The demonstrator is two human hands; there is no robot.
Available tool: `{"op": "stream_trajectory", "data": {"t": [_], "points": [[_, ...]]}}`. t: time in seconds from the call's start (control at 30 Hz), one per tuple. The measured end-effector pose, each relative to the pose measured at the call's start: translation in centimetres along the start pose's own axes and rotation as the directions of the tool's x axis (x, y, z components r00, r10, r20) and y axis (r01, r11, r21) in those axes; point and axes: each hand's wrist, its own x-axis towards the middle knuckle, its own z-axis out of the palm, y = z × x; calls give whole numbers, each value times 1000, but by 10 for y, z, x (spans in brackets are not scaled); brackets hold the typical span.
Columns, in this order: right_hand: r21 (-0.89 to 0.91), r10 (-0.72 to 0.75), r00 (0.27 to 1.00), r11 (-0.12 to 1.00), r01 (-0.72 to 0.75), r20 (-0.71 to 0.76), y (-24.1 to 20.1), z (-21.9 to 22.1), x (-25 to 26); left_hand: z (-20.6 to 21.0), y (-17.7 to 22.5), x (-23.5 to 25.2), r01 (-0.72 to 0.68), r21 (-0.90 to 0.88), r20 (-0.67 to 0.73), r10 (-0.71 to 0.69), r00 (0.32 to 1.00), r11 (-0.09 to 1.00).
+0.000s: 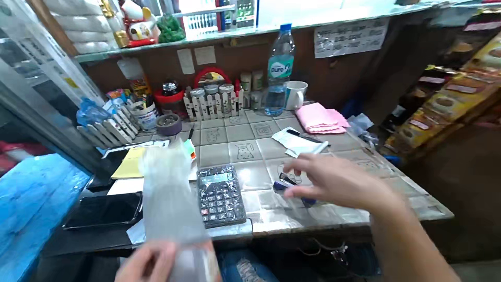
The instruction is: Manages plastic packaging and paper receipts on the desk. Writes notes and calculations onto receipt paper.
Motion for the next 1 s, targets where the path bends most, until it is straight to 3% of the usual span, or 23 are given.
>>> {"op": "stream_trajectory", "data": {"t": [0.07, 0.1, 0.27, 0.4, 0.53, 0.67, 0.8, 0.9, 1.0], "points": [[-76, 17, 995, 997, -10, 102, 3, 17, -3, 13, -2, 60, -16, 88, -45, 20, 999, 996], [-89, 9, 997, 996, -3, 76, 4, 26, -5, 22, -3, 91, -24, 82, -34, 27, 999, 996], [-31, 73, 982, 996, -80, -175, 10, 62, -24, 88, -14, 226, -63, 35, 98, 60, 993, 997], [32, 79, 942, 997, -72, -327, 30, 83, -49, 131, -53, 292, 59, 171, 211, -95, 973, 984], [69, 211, 922, 978, -199, -324, 51, 64, -85, 145, -73, 304, 114, 257, 271, -185, 945, 960], [4, 325, 890, 940, -342, -320, 82, 42, -103, 113, -46, 295, -88, 368, 262, -12, 965, 926], [-51, 281, 897, 948, -316, -340, 116, 32, -91, 63, -49, 295, -195, 520, 254, 67, 965, 831], [-85, 219, 900, 959, -269, -376, 115, 8, -51, 37, -73, 298, -84, 659, 220, -85, 972, 748], [-137, 200, 912, 955, -263, -358, 114, -9, 16, 25, -103, 295, 2, 759, 259, -304, 917, 651]]}}
